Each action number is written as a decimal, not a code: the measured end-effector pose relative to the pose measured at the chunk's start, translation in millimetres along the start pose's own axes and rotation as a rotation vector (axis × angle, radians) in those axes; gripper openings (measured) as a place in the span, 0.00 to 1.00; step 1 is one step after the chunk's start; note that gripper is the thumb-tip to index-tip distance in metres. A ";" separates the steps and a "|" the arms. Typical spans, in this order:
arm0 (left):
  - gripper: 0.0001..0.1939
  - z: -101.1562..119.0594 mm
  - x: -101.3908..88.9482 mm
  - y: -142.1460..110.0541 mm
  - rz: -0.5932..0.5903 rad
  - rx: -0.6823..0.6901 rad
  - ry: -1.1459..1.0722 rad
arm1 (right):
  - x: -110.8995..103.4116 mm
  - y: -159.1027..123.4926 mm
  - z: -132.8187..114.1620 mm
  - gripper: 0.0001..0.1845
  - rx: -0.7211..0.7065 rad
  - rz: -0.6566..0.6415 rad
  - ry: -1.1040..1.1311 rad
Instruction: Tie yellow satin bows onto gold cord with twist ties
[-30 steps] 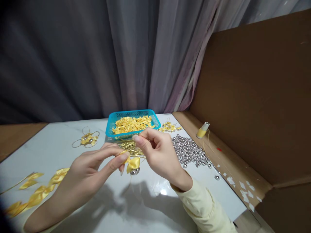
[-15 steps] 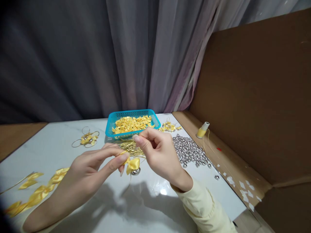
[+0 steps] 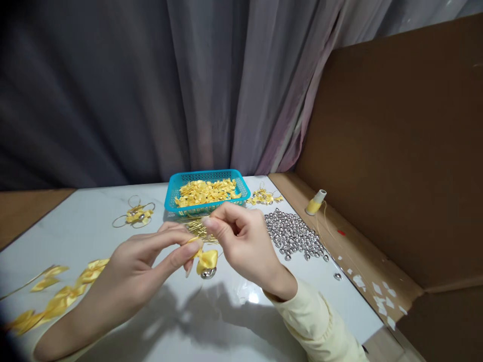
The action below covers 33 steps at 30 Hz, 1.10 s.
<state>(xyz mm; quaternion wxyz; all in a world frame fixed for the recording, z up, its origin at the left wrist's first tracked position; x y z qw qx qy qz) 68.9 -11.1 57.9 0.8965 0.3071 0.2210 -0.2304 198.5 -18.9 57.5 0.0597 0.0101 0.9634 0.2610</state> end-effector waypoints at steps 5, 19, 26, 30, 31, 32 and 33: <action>0.14 -0.6 1.4 0.5 -0.018 -0.038 -0.018 | 0.8 -1.8 -7.0 0.14 -0.069 -0.011 -0.076; 0.16 1.1 0.1 -1.7 -0.070 -0.113 -0.042 | 4.2 2.6 0.8 0.13 0.002 -0.178 0.038; 0.16 3.6 1.6 -2.2 -0.080 -0.120 -0.039 | 9.0 2.5 8.1 0.14 0.086 -0.240 0.182; 0.16 1.3 0.6 -1.2 -0.078 -0.143 -0.037 | 12.0 3.4 14.4 0.16 0.147 -0.275 0.273; 0.16 0.9 0.4 -1.2 -0.081 -0.152 -0.037 | 12.4 3.7 15.5 0.16 0.154 -0.279 0.282; 0.17 0.7 0.0 -1.3 -0.082 -0.161 -0.036 | 12.7 4.0 16.4 0.16 0.160 -0.281 0.285; 0.17 0.6 -0.2 -1.5 -0.086 -0.171 -0.035 | 12.7 4.2 16.8 0.16 0.162 -0.279 0.285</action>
Point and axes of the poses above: each hand's wrist, its own y-axis towards the middle knuckle, its own x-axis out of the palm, z = x × y, the point moved 6 cm from there along y, towards the middle knuckle, and after that the axes turned 2 degrees about -y, right-handed, at the moved point
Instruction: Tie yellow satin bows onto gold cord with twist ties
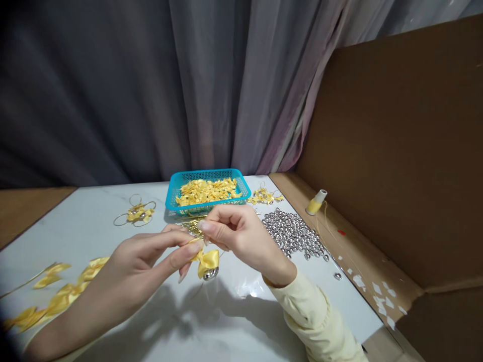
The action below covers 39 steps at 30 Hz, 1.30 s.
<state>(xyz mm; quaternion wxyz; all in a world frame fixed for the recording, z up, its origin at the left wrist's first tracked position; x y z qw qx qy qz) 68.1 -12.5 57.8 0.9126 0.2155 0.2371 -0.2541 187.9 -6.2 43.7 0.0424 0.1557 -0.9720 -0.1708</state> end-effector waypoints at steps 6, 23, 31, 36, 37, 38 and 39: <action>0.17 2.0 -0.1 -0.6 -0.005 -0.011 0.007 | -1.2 -0.4 -1.8 0.16 -0.013 0.029 -0.053; 0.17 -4.1 -1.3 1.0 0.000 -0.018 0.038 | -7.7 3.3 0.5 0.18 0.010 0.110 -0.124; 0.18 -6.7 -0.9 3.7 0.007 -0.013 0.058 | -8.1 4.5 1.6 0.18 0.007 0.111 -0.140; 0.18 -4.9 -0.3 4.4 -0.003 -0.008 0.083 | -7.1 4.4 2.4 0.18 0.018 0.081 -0.130; 0.18 -4.4 -0.5 4.6 -0.003 -0.002 0.093 | -7.0 4.5 2.6 0.18 0.019 0.075 -0.128; 0.18 -3.9 -0.8 4.9 -0.001 0.008 0.103 | -6.8 4.6 2.9 0.18 0.021 0.067 -0.124; 0.17 -3.4 -1.3 5.2 0.001 0.020 0.113 | -6.5 4.7 3.2 0.18 0.021 0.058 -0.119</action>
Point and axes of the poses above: each hand's wrist, its own y-axis towards the middle knuckle, its own x-axis out of the palm, z = x × y, the point moved 6 cm from there along y, towards the middle knuckle, and after that the axes turned 2 degrees about -y, right-handed, at the moved point
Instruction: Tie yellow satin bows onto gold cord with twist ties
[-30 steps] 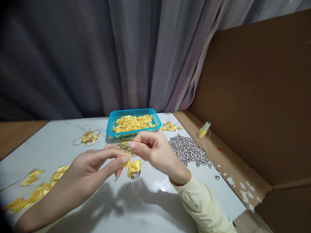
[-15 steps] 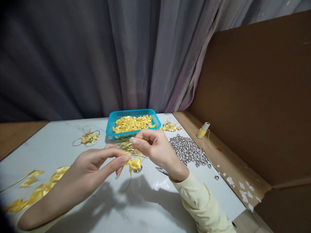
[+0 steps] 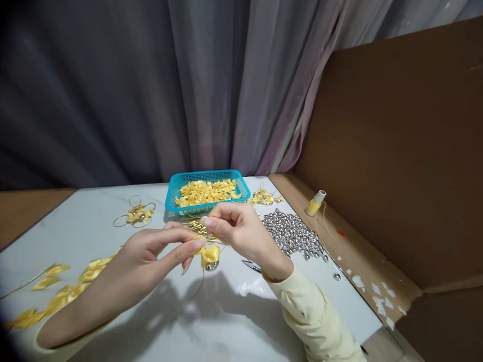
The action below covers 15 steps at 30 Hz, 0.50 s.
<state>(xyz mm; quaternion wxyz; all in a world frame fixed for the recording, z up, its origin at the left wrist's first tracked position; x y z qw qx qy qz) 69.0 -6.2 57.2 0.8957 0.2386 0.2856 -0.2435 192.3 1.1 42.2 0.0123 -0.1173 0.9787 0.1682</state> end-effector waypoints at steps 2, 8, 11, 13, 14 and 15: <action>0.17 0.2 -0.5 0.6 -0.002 0.013 0.019 | 1.0 0.2 0.9 0.18 0.003 -0.019 0.014; 0.17 -0.4 -0.6 1.0 0.002 0.015 0.024 | 1.7 -0.6 1.5 0.17 -0.011 -0.016 0.007; 0.17 -0.1 -0.2 1.2 0.006 0.016 0.028 | 1.2 -1.8 0.9 0.17 -0.016 -0.006 -0.027; 0.17 -0.5 0.1 1.5 -0.001 0.003 0.023 | 1.5 -2.5 0.1 0.17 -0.026 -0.010 -0.040; 0.18 -0.6 -0.1 1.7 -0.003 -0.004 0.020 | 1.9 -2.7 -0.4 0.17 -0.033 -0.014 -0.044; 0.18 -0.5 -0.5 1.8 -0.002 -0.007 0.016 | 2.3 -2.9 -0.8 0.16 -0.039 -0.018 -0.051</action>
Point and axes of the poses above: each hand's wrist, its own y-axis towards the middle knuckle, its own x-axis out of the palm, z = x × y, the point moved 6 cm from there along y, towards the middle knuckle, and after that the axes turned 2 degrees about -y, right-handed, at the moved point
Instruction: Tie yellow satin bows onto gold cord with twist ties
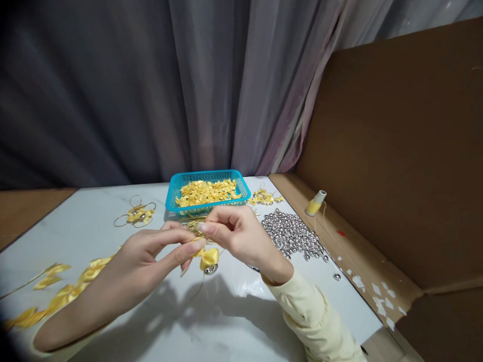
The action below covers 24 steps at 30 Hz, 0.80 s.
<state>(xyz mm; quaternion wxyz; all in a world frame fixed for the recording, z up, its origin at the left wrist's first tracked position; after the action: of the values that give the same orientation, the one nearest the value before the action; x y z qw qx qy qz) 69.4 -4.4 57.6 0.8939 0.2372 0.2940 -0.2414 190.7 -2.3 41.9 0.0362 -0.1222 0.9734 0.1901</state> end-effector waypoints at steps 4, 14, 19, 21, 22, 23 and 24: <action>0.18 -0.1 -1.4 -0.4 0.002 -0.006 -0.006 | 2.0 -0.5 -0.5 0.16 -0.009 -0.011 -0.016; 0.17 -0.2 -9.2 3.2 0.033 0.010 0.029 | -3.5 2.9 -5.1 0.10 0.057 0.012 0.007; 0.11 4.1 -11.6 2.7 0.212 0.193 0.220 | -12.6 -0.8 -10.7 0.15 0.129 0.029 0.197; 0.07 6.0 -11.0 2.2 0.307 0.316 0.280 | -14.5 -3.5 -13.1 0.14 0.149 0.031 0.276; 0.05 6.4 -10.4 2.0 0.349 0.378 0.300 | -14.3 -4.8 -14.1 0.14 0.162 0.022 0.323; 0.04 6.9 -10.1 1.5 0.394 0.441 0.315 | -13.0 -6.0 -14.9 0.14 0.179 0.004 0.377; 0.04 8.8 -11.8 -1.1 0.475 0.533 0.313 | -11.2 -7.1 -15.4 0.14 0.198 -0.018 0.438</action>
<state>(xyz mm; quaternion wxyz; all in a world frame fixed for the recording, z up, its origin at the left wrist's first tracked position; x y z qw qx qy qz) 64.1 -6.9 71.1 0.7762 0.5566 0.2908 -0.0565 203.0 -12.0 54.9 -0.1623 -0.1653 0.9708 0.0622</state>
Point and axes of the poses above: each hand's wrist, its own y-axis towards the middle knuckle, its own x-axis out of the palm, z = x × y, the point moved 6 cm from there along y, towards the middle knuckle, and after that the axes turned 2 degrees about -y, right-handed, at the moved point
